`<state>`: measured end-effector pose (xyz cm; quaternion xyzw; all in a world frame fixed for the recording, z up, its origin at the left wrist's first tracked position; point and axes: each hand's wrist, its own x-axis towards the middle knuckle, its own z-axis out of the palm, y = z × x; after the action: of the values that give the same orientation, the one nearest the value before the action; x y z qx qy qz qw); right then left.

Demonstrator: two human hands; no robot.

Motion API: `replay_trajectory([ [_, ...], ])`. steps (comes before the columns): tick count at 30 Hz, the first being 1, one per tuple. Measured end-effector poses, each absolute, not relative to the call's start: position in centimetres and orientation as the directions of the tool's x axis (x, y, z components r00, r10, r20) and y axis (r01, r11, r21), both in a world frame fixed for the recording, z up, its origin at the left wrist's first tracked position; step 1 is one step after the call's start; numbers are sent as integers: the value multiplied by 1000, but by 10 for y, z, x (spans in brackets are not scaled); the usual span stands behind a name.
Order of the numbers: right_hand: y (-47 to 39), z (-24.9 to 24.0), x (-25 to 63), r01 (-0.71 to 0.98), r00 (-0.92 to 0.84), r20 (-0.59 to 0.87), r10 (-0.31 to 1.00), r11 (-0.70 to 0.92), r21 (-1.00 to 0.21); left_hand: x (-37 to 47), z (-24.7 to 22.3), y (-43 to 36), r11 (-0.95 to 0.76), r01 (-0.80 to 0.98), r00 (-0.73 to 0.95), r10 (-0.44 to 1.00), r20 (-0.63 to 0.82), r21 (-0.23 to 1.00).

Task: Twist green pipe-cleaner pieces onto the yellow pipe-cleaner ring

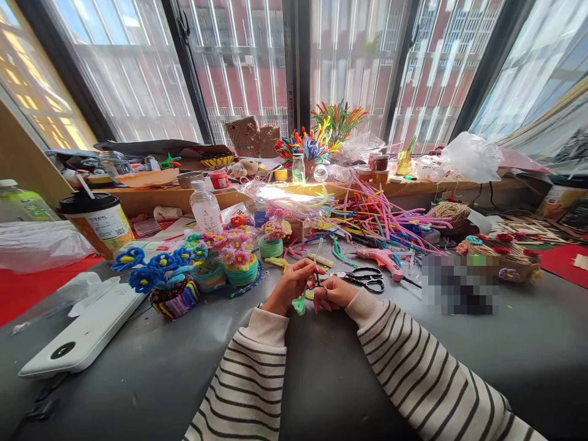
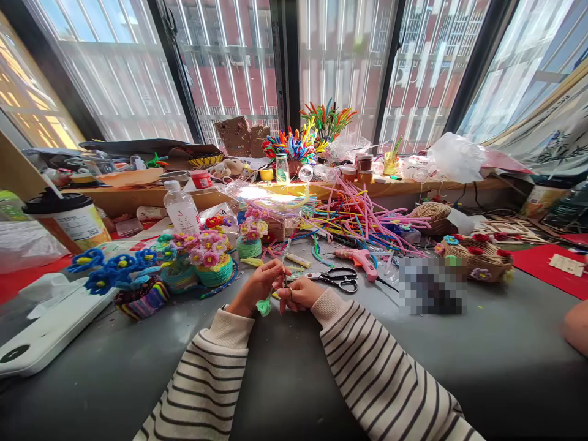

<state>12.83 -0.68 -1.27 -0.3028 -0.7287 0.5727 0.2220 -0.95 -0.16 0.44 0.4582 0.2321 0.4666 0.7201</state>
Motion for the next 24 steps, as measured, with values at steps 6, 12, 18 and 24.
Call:
replay_trajectory([
  [6,-3,-13,128,163,-510,107,854,218,-962,-10,3,-1,107,-472,334,940,65,875],
  [12,0,-23,128,211,-529,182,829,336,-918,-8,-2,2,57,-416,385,915,119,907],
  [18,-2,-21,128,235,-485,241,841,390,-890,-8,-1,2,90,-386,435,895,95,918],
  [24,-7,-11,128,271,-420,247,873,381,-884,-8,-2,2,103,-389,455,885,94,916],
])
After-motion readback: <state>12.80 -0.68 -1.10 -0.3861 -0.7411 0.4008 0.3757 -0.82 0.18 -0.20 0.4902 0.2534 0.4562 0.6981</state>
